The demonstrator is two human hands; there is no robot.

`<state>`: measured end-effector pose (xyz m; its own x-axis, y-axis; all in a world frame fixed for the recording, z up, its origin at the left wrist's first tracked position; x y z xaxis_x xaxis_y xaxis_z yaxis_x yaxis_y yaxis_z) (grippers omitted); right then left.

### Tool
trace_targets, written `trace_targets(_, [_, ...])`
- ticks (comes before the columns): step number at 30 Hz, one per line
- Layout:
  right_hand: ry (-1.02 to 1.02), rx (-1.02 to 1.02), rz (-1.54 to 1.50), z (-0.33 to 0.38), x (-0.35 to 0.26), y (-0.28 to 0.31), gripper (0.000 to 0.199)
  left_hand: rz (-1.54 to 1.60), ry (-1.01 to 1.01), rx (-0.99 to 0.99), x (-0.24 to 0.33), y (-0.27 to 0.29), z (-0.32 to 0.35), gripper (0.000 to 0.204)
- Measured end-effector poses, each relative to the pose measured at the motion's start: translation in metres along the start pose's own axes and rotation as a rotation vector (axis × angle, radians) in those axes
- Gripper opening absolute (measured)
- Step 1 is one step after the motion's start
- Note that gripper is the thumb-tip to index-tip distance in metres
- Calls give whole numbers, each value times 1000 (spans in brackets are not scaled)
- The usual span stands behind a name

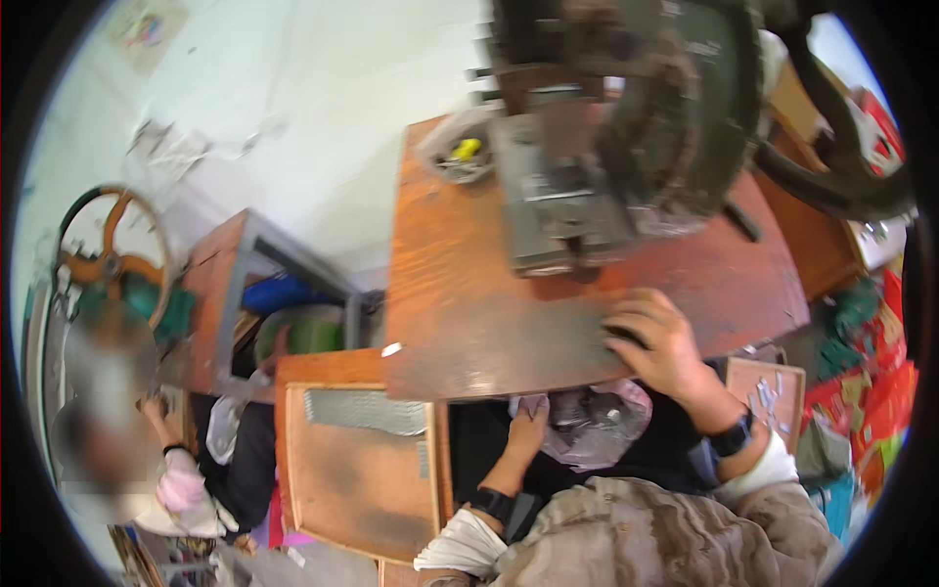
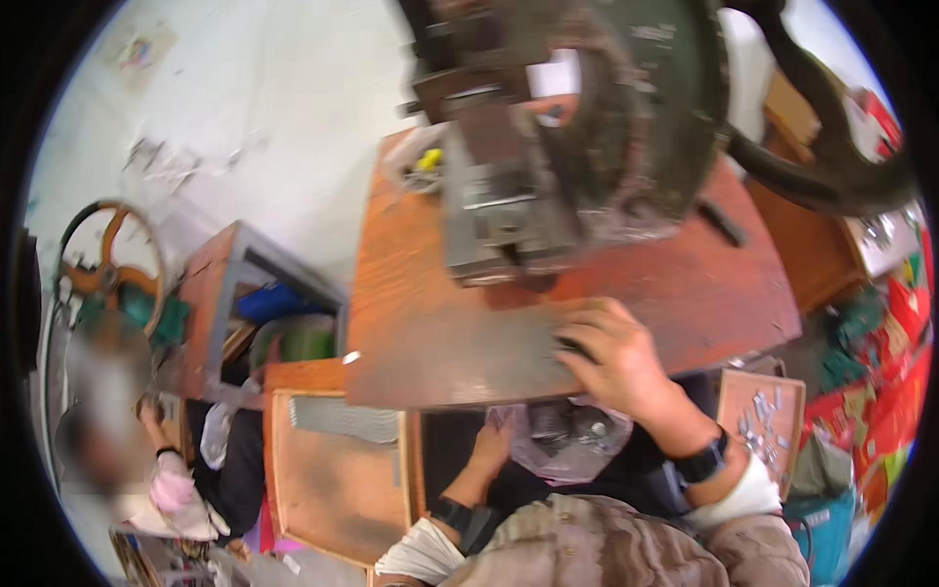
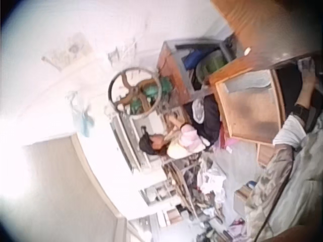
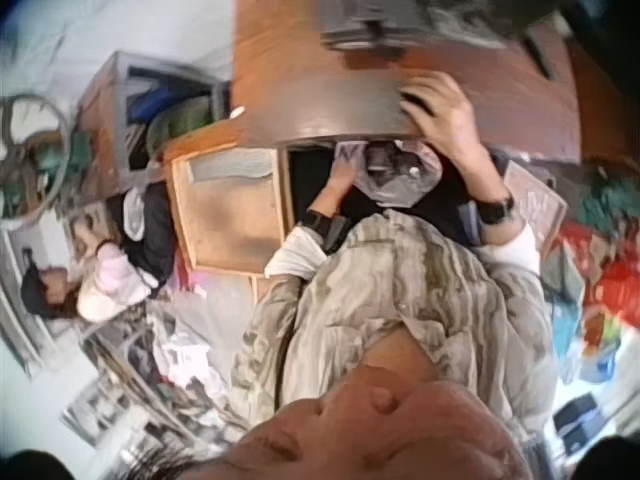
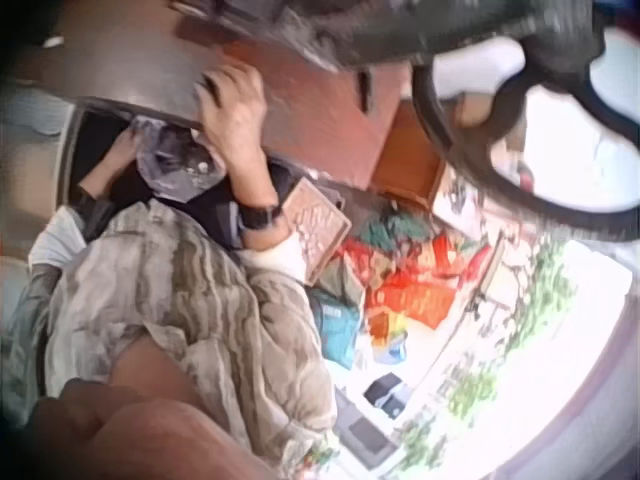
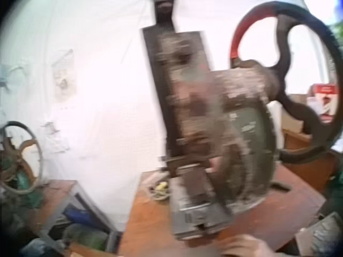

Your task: Repeatedly place small metal parts into a manual hand-press and rotate the wheel to press or assemble them.

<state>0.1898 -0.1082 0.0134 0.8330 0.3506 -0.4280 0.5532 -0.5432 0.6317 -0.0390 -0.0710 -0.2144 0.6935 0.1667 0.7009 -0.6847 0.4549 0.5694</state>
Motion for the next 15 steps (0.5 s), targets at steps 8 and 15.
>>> trace_targets(8, [-97,-80,64,5,-4,0,25,-291,104,990,-139,284,-55,35])
trace_targets(15, [-114,-157,134,1,0,-11,24,-426,474,754,-187,346,-126,60])
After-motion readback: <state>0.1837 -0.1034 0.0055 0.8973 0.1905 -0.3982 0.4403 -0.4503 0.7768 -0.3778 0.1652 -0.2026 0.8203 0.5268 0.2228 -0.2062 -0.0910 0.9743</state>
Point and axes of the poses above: each hand's wrist, its own z-axis away from the middle knuckle, its own y-axis out of the back of the hand, x = y × z, the point moved 1 cm from there along -z, towards the middle knuckle, and after that the axes turned 6 degrees about y, right-handed, at the moved point
